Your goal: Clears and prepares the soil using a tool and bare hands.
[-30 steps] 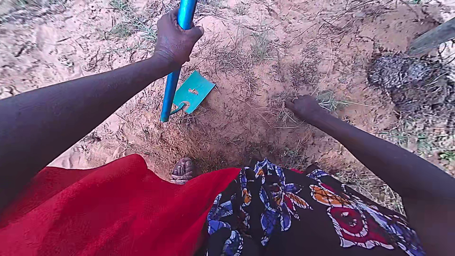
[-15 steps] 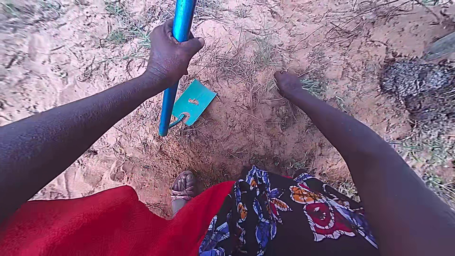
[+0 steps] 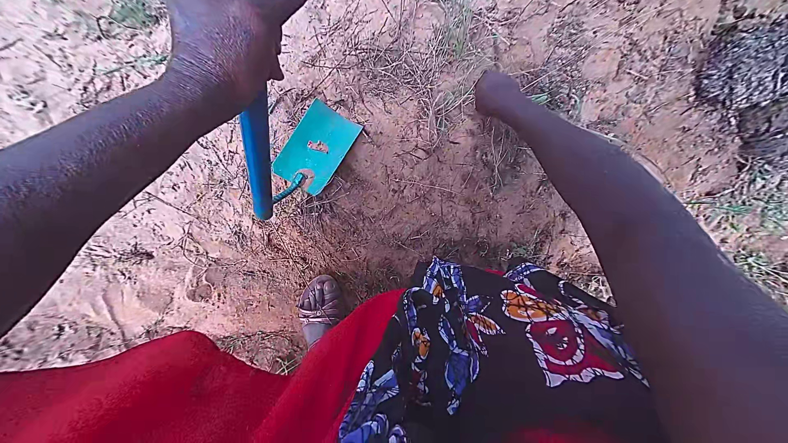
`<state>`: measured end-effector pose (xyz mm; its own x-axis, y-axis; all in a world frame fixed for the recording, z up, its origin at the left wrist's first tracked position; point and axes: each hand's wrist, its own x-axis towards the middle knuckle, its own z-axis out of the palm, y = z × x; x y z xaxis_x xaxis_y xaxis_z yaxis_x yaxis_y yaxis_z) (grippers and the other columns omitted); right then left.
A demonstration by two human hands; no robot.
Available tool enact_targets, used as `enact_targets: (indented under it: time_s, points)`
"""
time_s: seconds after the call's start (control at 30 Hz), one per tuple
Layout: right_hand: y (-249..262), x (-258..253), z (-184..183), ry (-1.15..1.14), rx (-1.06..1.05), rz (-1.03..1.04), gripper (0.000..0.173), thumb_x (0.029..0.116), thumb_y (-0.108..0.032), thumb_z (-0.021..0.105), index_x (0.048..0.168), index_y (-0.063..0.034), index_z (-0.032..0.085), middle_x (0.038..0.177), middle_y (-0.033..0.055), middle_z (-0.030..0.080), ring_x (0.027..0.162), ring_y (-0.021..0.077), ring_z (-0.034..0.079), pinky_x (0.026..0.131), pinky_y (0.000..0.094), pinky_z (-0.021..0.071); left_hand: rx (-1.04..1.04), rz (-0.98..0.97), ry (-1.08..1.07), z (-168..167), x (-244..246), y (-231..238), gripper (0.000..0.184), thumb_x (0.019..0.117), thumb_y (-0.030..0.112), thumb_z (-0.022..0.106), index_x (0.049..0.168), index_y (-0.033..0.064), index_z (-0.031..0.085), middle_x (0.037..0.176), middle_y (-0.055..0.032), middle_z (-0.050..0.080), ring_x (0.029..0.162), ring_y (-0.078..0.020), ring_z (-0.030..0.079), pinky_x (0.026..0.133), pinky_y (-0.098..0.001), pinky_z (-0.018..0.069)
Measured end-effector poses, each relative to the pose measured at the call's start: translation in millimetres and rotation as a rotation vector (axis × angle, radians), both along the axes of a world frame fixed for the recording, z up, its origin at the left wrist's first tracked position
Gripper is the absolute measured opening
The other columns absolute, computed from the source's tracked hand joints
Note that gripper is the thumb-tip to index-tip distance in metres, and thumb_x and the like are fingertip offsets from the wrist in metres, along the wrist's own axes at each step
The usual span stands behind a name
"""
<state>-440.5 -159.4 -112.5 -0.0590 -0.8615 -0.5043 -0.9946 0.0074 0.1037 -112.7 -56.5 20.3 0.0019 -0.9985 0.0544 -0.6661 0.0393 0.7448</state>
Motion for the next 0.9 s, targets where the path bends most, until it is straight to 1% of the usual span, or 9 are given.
enact_targets:
  time_s: [0.1, 0.17, 0.27, 0.37, 0.5, 0.57, 0.67, 0.77, 0.9]
  points:
    - [15, -6, 4, -0.016, 0.05, -0.002, 0.03, 0.0946, -0.004, 0.065, 0.116, 0.0166, 0.061, 0.13, 0.0385, 0.058, 0.124, 0.0551, 0.056, 0.095, 0.0733, 0.045, -0.022, 0.021, 0.072, -4, 0, -3, 0.03, 0.0999, 0.017, 0.057, 0.071, 0.0136, 0.052, 0.057, 0.008, 0.045, 0.047, -0.0003, 0.044, 0.049, -0.0171, 0.0413]
    - [30, -11, 2, -0.033, 0.077, 0.022, 0.029, 0.0935, -0.005, 0.066, 0.116, 0.0117, 0.063, 0.125, 0.036, 0.061, 0.119, 0.0544, 0.059, 0.091, 0.0729, 0.0474, -0.068, 0.029, 0.166, -7, 1, -7, 0.022, 0.0986, 0.021, 0.063, 0.078, 0.0156, 0.057, 0.058, 0.0102, 0.048, 0.046, 0.0002, 0.046, 0.046, -0.0174, 0.0436]
    - [56, -15, 9, -0.08, 0.174, 0.128, 0.023, 0.0937, -0.003, 0.067, 0.109, 0.0142, 0.065, 0.117, 0.0361, 0.063, 0.115, 0.0534, 0.061, 0.091, 0.0709, 0.047, -0.125, 0.018, 0.235, -9, 0, -8, 0.012, 0.0958, 0.021, 0.067, 0.09, 0.0142, 0.059, 0.063, 0.0109, 0.052, 0.044, 0.0016, 0.047, 0.042, -0.0165, 0.0448]
    - [66, -31, 20, -0.126, 0.175, 0.333, 0.032, 0.0913, 0.004, 0.066, 0.123, 0.0081, 0.063, 0.116, 0.0337, 0.065, 0.113, 0.0526, 0.062, 0.091, 0.0699, 0.048, -0.105, 0.03, 0.227, -9, 0, -9, 0.013, 0.0953, 0.023, 0.067, 0.096, 0.0148, 0.057, 0.066, 0.0119, 0.052, 0.044, 0.0026, 0.048, 0.043, -0.0163, 0.0453]
    - [50, -39, 33, 0.059, 0.008, 0.393, 0.031, 0.0949, 0.005, 0.06, 0.126, 0.0048, 0.06, 0.12, 0.0327, 0.063, 0.115, 0.0549, 0.061, 0.086, 0.0693, 0.0505, -0.126, 0.034, 0.207, -12, 1, -11, 0.015, 0.0936, 0.025, 0.068, 0.094, 0.0154, 0.057, 0.066, 0.0111, 0.052, 0.044, 0.0012, 0.048, 0.043, -0.0186, 0.0463]
    - [31, -41, 25, 0.03, -0.1, 0.448, 0.03, 0.0948, 0.007, 0.06, 0.125, 0.0057, 0.061, 0.121, 0.0328, 0.063, 0.122, 0.0545, 0.058, 0.092, 0.0671, 0.0499, -0.127, 0.031, 0.223, -12, 2, -11, 0.014, 0.0935, 0.025, 0.068, 0.093, 0.0161, 0.057, 0.067, 0.0113, 0.054, 0.045, 0.0008, 0.048, 0.043, -0.0191, 0.0459]
    - [5, -38, 1, -0.127, -0.229, 0.638, 0.027, 0.096, 0.011, 0.054, 0.122, 0.0079, 0.064, 0.118, 0.0324, 0.066, 0.121, 0.0522, 0.059, 0.104, 0.0624, 0.0454, -0.127, 0.036, 0.261, -13, 2, -10, 0.014, 0.0925, 0.024, 0.069, 0.092, 0.0186, 0.057, 0.063, 0.0134, 0.052, 0.043, 0.0013, 0.047, 0.041, -0.0191, 0.0451]
    - [-15, -20, -15, -0.127, -0.186, 0.71, 0.037, 0.1001, 0.008, 0.049, 0.134, 0.0043, 0.062, 0.128, 0.0296, 0.065, 0.129, 0.0476, 0.058, 0.115, 0.0569, 0.0396, -0.131, 0.034, 0.28, -14, 3, -11, 0.015, 0.0917, 0.023, 0.069, 0.091, 0.02, 0.055, 0.061, 0.0139, 0.05, 0.042, 0.0008, 0.047, 0.04, -0.0194, 0.0443]
    - [-36, -8, -37, -0.072, -0.259, 0.737, 0.031, 0.101, 0.007, 0.049, 0.13, 0.0076, 0.062, 0.121, 0.0315, 0.067, 0.124, 0.0507, 0.059, 0.113, 0.0589, 0.0391, -0.129, 0.052, 0.288, -14, 4, -11, 0.014, 0.0915, 0.023, 0.07, 0.092, 0.018, 0.057, 0.059, 0.0134, 0.05, 0.042, 0.0012, 0.047, 0.04, -0.0189, 0.0451]
